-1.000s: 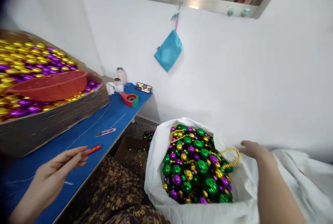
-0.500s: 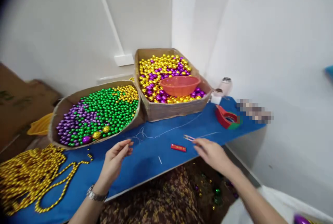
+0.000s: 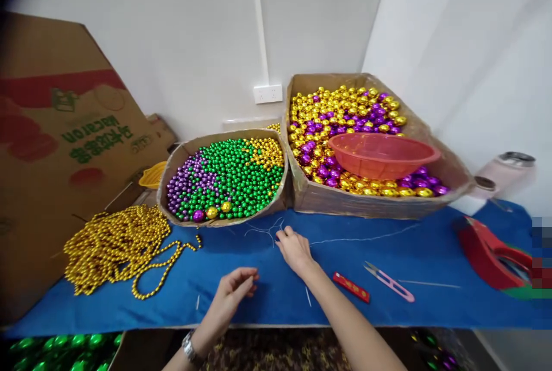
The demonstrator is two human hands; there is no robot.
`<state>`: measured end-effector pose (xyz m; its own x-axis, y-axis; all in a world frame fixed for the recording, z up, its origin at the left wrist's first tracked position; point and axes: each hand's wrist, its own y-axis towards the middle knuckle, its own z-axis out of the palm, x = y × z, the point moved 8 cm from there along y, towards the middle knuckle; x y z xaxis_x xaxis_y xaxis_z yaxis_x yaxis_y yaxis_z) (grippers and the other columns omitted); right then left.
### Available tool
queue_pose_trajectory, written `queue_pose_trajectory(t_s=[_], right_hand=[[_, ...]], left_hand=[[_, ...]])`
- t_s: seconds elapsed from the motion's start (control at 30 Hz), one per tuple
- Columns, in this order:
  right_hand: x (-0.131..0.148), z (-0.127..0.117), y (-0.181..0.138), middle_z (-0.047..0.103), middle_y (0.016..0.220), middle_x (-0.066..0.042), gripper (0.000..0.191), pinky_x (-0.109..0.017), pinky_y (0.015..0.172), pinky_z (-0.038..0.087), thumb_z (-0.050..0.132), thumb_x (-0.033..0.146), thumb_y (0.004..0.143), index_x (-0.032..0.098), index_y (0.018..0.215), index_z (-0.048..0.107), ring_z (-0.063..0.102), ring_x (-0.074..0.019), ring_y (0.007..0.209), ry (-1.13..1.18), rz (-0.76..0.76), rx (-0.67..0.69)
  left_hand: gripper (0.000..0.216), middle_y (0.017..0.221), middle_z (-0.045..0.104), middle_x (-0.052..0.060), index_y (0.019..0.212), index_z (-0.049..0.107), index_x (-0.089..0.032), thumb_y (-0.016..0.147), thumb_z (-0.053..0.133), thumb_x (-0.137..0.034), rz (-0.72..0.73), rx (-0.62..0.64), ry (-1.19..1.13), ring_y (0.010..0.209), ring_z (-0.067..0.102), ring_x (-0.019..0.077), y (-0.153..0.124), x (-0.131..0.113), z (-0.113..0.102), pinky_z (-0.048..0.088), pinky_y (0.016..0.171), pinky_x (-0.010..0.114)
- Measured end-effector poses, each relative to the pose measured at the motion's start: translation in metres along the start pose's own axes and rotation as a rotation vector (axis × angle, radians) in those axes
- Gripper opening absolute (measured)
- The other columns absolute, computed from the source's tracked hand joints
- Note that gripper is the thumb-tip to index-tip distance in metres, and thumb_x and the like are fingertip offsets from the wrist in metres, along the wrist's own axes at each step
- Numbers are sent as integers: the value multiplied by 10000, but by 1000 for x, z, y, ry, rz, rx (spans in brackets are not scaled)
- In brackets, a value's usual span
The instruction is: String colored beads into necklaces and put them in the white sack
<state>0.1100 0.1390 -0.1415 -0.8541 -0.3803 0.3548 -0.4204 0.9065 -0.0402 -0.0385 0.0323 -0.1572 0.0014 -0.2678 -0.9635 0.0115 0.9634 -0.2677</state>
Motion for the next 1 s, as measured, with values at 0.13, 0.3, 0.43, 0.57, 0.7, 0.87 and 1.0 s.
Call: queue_pose_trajectory(t_s=[0.13, 0.3, 0.43, 0.57, 0.7, 0.87, 1.0], right_hand=[[8, 2, -4, 574, 1022, -65, 192, -245, 677, 428, 418, 232, 912, 218, 931, 608, 611, -167, 838, 26, -51, 10], [37, -12, -48, 598, 988, -44, 228, -238, 726, 442, 370, 269, 936, 227, 938, 594, 600, -144, 827, 150, -221, 51], [49, -28, -78, 619, 896, -37, 249, -232, 745, 441, 368, 281, 943, 221, 874, 599, 591, -145, 838, 309, -286, 79], [48, -28, -88, 639, 832, -28, 228, -224, 712, 428, 425, 264, 917, 214, 811, 620, 596, -145, 798, 360, -310, 178], [40, -17, -82, 653, 767, 8, 208, -210, 694, 415, 471, 292, 899, 244, 782, 636, 614, -139, 771, 227, -299, 283], [27, -11, -32, 634, 974, -28, 240, -244, 743, 417, 355, 312, 944, 251, 996, 581, 607, -157, 878, 130, -119, 138], [26, 4, 9, 597, 1033, -87, 197, -291, 685, 424, 453, 332, 894, 217, 1012, 560, 605, -218, 898, 48, 13, 100]], left_hand=[[371, 904, 704, 93, 958, 677, -145, 743, 658, -446, -10, 8, -10, 718, 622, 168, 5, -1, 2, 477, 635, 256], [395, 935, 707, 101, 971, 675, -148, 741, 652, -467, 7, -14, -36, 753, 642, 189, 13, -10, -2, 494, 665, 274], [399, 939, 708, 100, 987, 664, -146, 745, 649, -463, 25, -18, -47, 755, 642, 190, 18, -12, -3, 499, 669, 280], [359, 937, 703, 97, 1023, 646, -143, 803, 586, -421, 56, 5, 35, 760, 642, 189, 25, -11, -2, 505, 672, 285], [256, 961, 692, 80, 1031, 650, -178, 865, 492, -292, 302, -61, 506, 849, 635, 198, 39, -33, -14, 499, 762, 315], [288, 1034, 667, 91, 1102, 608, -176, 890, 414, -172, 398, -240, 1003, 935, 626, 193, 69, -50, -36, 493, 837, 315], [354, 1161, 600, 137, 1196, 555, -180, 872, 421, -134, 329, -277, 1163, 1013, 595, 241, 87, -48, -57, 498, 827, 346]])
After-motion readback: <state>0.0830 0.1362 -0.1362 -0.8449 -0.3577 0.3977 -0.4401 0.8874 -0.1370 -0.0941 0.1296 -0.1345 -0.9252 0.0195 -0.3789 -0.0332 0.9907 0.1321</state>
